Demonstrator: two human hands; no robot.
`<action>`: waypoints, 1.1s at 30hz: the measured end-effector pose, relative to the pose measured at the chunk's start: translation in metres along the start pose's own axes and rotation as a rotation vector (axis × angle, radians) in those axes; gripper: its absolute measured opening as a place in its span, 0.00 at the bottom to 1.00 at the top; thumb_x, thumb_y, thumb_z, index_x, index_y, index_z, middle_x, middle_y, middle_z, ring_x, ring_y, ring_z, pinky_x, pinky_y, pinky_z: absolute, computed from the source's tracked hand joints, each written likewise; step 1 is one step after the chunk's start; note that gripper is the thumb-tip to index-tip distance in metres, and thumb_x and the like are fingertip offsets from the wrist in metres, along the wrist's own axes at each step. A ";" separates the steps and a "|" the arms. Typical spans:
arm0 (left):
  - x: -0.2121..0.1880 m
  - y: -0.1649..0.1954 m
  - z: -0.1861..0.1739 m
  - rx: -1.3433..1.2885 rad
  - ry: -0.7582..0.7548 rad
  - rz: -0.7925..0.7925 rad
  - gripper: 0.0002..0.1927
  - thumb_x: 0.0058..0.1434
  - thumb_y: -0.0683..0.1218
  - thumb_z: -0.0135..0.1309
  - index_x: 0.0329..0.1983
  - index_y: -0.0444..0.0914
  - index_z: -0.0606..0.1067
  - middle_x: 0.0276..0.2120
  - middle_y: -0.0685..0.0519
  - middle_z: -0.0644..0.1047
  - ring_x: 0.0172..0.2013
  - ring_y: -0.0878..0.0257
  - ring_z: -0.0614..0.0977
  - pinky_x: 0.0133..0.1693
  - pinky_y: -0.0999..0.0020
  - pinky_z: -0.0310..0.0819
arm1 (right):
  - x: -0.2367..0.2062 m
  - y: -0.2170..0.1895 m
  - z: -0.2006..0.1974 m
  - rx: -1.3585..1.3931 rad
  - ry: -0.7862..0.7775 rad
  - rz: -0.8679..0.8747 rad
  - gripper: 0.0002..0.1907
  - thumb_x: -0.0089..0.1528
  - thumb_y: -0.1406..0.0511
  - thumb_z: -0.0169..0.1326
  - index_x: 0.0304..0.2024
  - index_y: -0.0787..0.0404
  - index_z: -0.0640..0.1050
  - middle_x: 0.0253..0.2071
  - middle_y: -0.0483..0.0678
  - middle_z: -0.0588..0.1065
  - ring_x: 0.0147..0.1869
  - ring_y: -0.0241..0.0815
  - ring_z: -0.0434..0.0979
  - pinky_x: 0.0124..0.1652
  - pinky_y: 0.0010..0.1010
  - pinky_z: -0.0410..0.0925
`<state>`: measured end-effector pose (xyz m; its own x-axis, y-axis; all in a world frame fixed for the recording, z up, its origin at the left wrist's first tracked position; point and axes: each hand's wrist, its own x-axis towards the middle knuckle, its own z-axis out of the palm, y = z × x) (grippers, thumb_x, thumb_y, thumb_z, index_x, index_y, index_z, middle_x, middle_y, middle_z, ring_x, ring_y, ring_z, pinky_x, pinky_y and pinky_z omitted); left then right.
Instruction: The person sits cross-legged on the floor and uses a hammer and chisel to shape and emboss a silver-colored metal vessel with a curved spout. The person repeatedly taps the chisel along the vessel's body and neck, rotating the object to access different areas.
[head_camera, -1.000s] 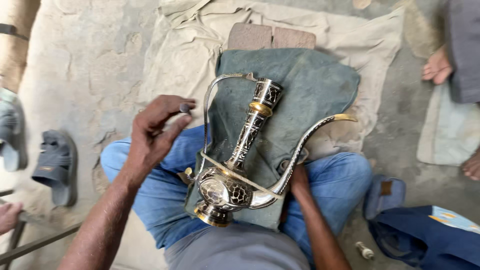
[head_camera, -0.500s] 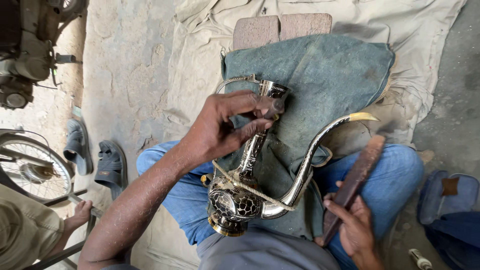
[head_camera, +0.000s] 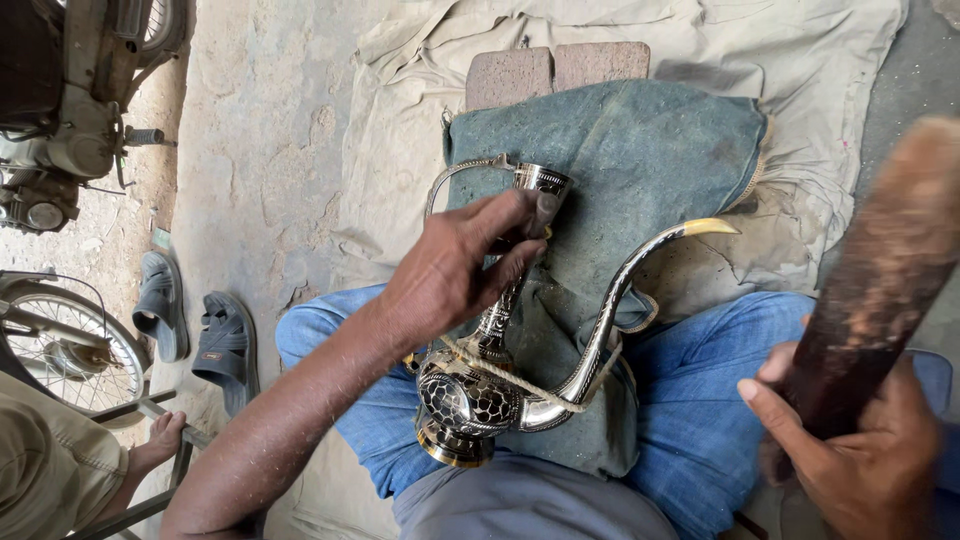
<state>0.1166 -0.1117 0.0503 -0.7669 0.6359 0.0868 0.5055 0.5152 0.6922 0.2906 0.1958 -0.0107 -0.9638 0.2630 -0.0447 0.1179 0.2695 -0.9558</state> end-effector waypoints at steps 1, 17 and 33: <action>-0.002 0.004 0.004 0.013 0.021 -0.001 0.13 0.70 0.43 0.56 0.55 0.37 0.70 0.43 0.43 0.79 0.39 0.47 0.84 0.41 0.57 0.81 | 0.005 -0.011 -0.003 -0.109 -0.017 -0.017 0.28 0.56 0.78 0.64 0.56 0.70 0.68 0.41 0.54 0.78 0.43 0.39 0.81 0.45 0.30 0.76; -0.002 -0.004 0.009 0.023 0.064 -0.014 0.21 0.67 0.45 0.60 0.62 0.37 0.73 0.46 0.44 0.80 0.41 0.48 0.84 0.41 0.57 0.80 | 0.065 -0.100 0.001 -0.550 -0.145 -0.326 0.32 0.54 0.77 0.62 0.63 0.72 0.72 0.43 0.63 0.78 0.45 0.50 0.83 0.41 0.34 0.74; -0.001 -0.004 0.008 -0.011 0.086 0.005 0.19 0.67 0.43 0.60 0.60 0.37 0.73 0.47 0.44 0.80 0.42 0.48 0.85 0.41 0.58 0.81 | 0.067 -0.083 -0.008 -0.548 -0.219 -0.079 0.27 0.57 0.77 0.61 0.59 0.64 0.76 0.36 0.54 0.76 0.36 0.44 0.79 0.35 0.33 0.71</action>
<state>0.1184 -0.1101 0.0420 -0.7958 0.5864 0.1507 0.5051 0.5057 0.6994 0.2182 0.1986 0.0683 -0.9947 0.0415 -0.0943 0.0944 0.7344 -0.6721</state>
